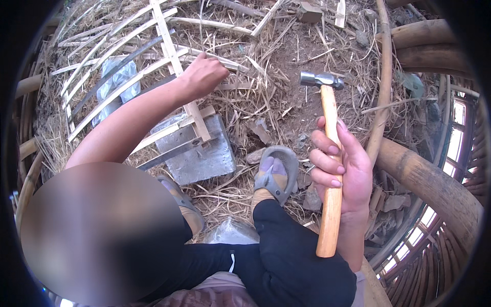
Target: The person holds wooden strips in place and drives nails into them using a hammer to assemble a frame.
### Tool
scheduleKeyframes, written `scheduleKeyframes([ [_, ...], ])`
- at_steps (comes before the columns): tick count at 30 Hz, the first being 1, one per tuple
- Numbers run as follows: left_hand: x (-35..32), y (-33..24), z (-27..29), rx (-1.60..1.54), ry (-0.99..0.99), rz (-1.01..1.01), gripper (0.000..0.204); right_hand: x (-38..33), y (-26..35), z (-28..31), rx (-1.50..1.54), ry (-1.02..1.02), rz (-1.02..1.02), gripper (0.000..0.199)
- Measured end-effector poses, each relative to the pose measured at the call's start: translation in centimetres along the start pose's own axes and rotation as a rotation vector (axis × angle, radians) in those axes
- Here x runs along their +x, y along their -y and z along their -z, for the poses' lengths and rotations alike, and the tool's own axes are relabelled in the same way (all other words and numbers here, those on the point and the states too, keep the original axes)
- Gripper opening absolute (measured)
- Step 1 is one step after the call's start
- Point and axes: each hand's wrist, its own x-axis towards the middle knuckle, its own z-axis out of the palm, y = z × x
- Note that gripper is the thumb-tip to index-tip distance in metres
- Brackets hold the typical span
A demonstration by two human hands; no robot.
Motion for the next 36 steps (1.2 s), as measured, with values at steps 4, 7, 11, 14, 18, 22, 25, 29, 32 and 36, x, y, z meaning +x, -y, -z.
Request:
scheduleKeyframes([
  [4, 0.1, 0.1, -0.4, -0.119, -0.044, 0.117, 0.012, -1.0, 0.2, 0.1, -0.038, 0.008, 0.013, 0.037],
  [7, 0.9, 0.2, -0.3, -0.143, 0.033, 0.217, 0.011, -0.9, -0.4, 0.5, -0.061, 0.017, 0.032, 0.038],
  [11, 0.8, -0.1, -0.3, -0.08, -0.065, 0.274, 0.014, -0.7, -2.0, -0.2, -0.026, 0.025, 0.08, 0.03],
  [14, 1.5, -0.7, -0.3, -0.074, 0.037, 0.326, 0.013, -1.4, -2.9, -0.8, -0.153, 0.057, 0.07, 0.04],
  [18, 1.9, -0.9, -0.9, -0.111, -0.016, 0.27, 0.014, -1.7, -3.2, -0.2, -0.205, 0.017, 0.04, 0.041],
  [22, 1.5, -1.3, -1.2, -0.079, -0.096, 0.253, 0.018, -1.2, -3.7, -0.1, -0.232, -0.021, 0.063, 0.041],
  [25, 1.2, -1.6, -1.0, -0.099, -0.007, 0.249, 0.011, -1.2, -3.8, -0.2, -0.268, -0.035, 0.075, 0.042],
  [29, 0.6, -2.0, -1.0, -0.097, -0.016, 0.269, 0.013, -1.2, -4.0, -0.4, -0.323, -0.034, 0.098, 0.042],
  [32, 0.5, -2.3, -1.1, -0.045, -0.034, 0.278, 0.016, -1.3, -4.0, -0.5, -0.343, -0.02, 0.127, 0.042],
  [36, 0.2, -2.3, -2.1, -0.034, -0.114, 0.257, 0.02, -1.0, -4.2, -0.9, -0.366, -0.043, 0.151, 0.035],
])
